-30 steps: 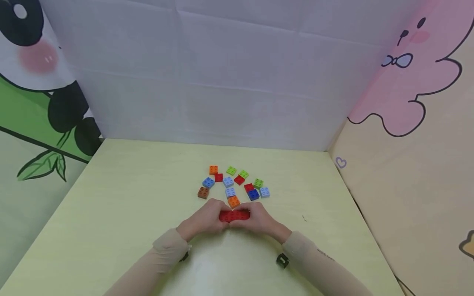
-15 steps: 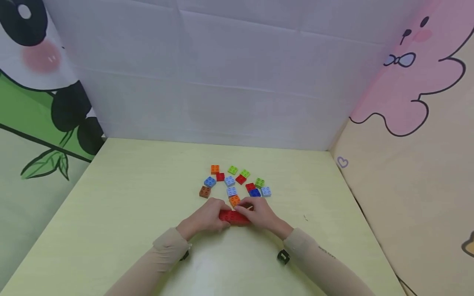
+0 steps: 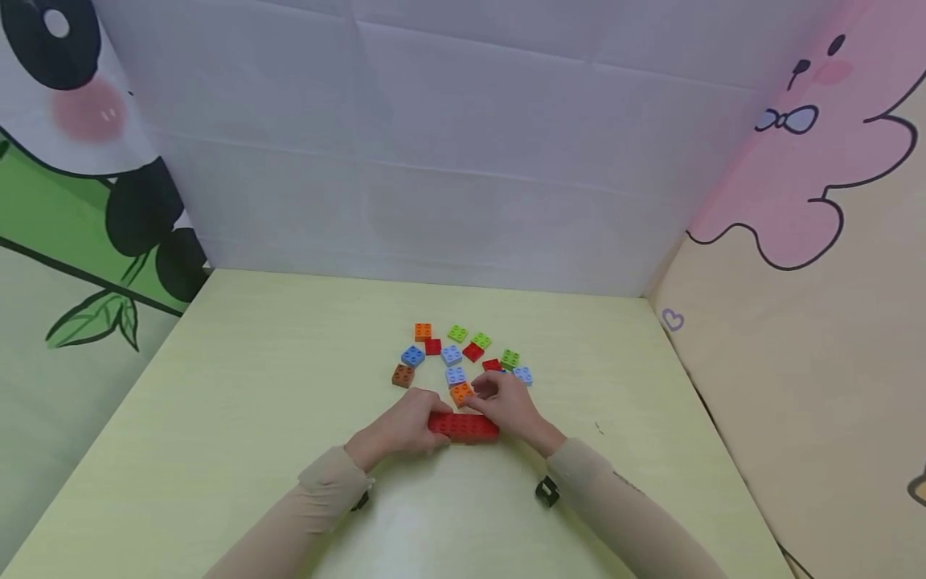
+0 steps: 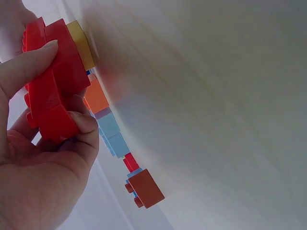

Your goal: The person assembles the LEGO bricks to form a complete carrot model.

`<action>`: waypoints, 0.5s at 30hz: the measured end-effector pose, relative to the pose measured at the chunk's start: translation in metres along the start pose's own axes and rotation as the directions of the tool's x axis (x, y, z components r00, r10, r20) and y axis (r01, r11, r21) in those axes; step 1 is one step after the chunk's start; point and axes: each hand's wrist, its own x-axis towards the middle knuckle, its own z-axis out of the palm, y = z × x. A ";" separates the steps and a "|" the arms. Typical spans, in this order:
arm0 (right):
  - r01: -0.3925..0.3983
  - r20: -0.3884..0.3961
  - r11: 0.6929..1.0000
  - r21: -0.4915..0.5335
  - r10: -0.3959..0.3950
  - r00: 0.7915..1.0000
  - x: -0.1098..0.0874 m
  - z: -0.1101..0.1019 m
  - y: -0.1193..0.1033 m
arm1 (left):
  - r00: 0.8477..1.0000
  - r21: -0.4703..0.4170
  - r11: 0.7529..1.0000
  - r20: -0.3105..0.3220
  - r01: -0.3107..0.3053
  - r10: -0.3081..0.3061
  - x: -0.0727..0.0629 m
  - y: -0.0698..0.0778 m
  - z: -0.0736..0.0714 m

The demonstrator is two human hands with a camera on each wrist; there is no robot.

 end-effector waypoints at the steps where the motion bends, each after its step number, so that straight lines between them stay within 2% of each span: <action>1: -0.014 -0.001 1.000 -0.018 0.014 1.000 0.003 0.000 -0.001 | 1.000 0.003 1.000 -0.002 -0.005 0.005 0.000 0.000 0.000; 8: -0.082 0.045 0.980 -0.182 0.092 0.995 0.015 -0.002 -0.017 | 1.000 0.012 1.000 0.001 0.005 -0.005 0.000 0.001 0.000; 15: -0.126 0.068 0.966 -0.224 0.144 0.987 0.020 0.003 -0.021 | 1.000 -0.009 1.000 0.012 0.016 -0.015 -0.001 0.001 -0.001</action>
